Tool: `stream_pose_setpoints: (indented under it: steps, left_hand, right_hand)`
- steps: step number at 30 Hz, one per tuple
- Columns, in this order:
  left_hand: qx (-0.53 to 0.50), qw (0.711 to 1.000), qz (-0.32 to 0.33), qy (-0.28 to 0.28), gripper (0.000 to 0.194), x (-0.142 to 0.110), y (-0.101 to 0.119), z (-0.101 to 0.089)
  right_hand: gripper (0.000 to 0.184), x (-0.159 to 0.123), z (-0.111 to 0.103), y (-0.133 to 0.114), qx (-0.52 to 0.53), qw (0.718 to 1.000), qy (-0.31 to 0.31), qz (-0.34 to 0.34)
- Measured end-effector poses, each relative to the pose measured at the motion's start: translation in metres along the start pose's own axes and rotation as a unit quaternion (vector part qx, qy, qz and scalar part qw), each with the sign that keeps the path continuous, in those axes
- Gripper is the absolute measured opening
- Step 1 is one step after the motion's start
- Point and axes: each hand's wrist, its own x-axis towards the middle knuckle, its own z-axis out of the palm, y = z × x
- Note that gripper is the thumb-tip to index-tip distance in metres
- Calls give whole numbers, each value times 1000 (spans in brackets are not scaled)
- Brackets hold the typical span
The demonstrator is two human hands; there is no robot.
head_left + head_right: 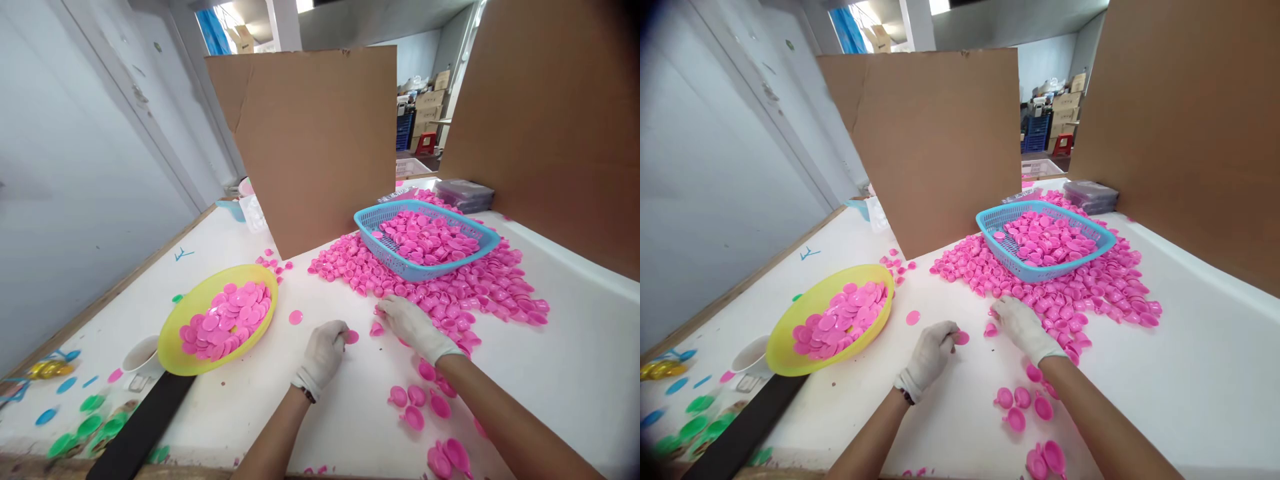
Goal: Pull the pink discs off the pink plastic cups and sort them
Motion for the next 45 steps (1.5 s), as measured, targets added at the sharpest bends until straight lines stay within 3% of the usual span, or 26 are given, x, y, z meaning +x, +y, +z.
stream_pose_setpoints:
  steps: [2, 4, 6, 8, 10, 15, 21, 25, 28, 31, 35, 42, 45]
  left_hand:
    - [-165, 986, -19, -3, 9, 7, 5, 4]
    - [-293, 956, -21, -6, 12, 10, 6, 8]
    - [-356, 935, -15, -3, 20, 11, 1, 11]
    - [-376, 926, -26, -5, 24, 10, -5, 14]
    - [-387, 922, -34, -7, 25, 8, -10, 16]
    - [-410, 912, -15, 3, 24, 7, -12, 17]
    - [-406, 914, -26, 10, 20, 4, -8, 15]
    - [-390, 920, -27, -17, 24, 1, -3, 14]
    - [-370, 929, -11, 22, 22, 0, -2, 15]
    - [-339, 940, 2, 32, 23, 0, -3, 14]
    - [-318, 947, 33, 19, 28, -1, -1, 9]
    - [-181, 959, 169, 136, 10, -17, 9, 3]
    - [-114, 943, 266, 165, 21, -27, 14, -3]
  right_hand:
    - [20, -3, -2, -10, 52, 998, 36, 20]
    - [23, -8, -2, -25, 196, 978, 55, 56]
    - [22, -13, -2, -44, 375, 921, 33, 102]
    - [21, -16, -1, -59, 483, 866, -5, 131]
    - [23, -16, -1, -69, 513, 847, -24, 138]
    - [23, -16, -2, -71, 497, 857, -18, 139]
    - [5, -18, -4, -75, 444, 894, -2, 64]
    - [11, -21, -4, -82, 384, 921, 32, 63]
    - [14, -22, -2, -82, 371, 926, 63, 36]
    - [17, -21, 0, -79, 412, 909, 53, 42]
    - [20, -21, 0, -76, 520, 852, 16, 60]
    - [19, -28, -1, -81, 534, 841, 61, -55]
    - [11, -36, -7, -84, 524, 843, 78, -96]
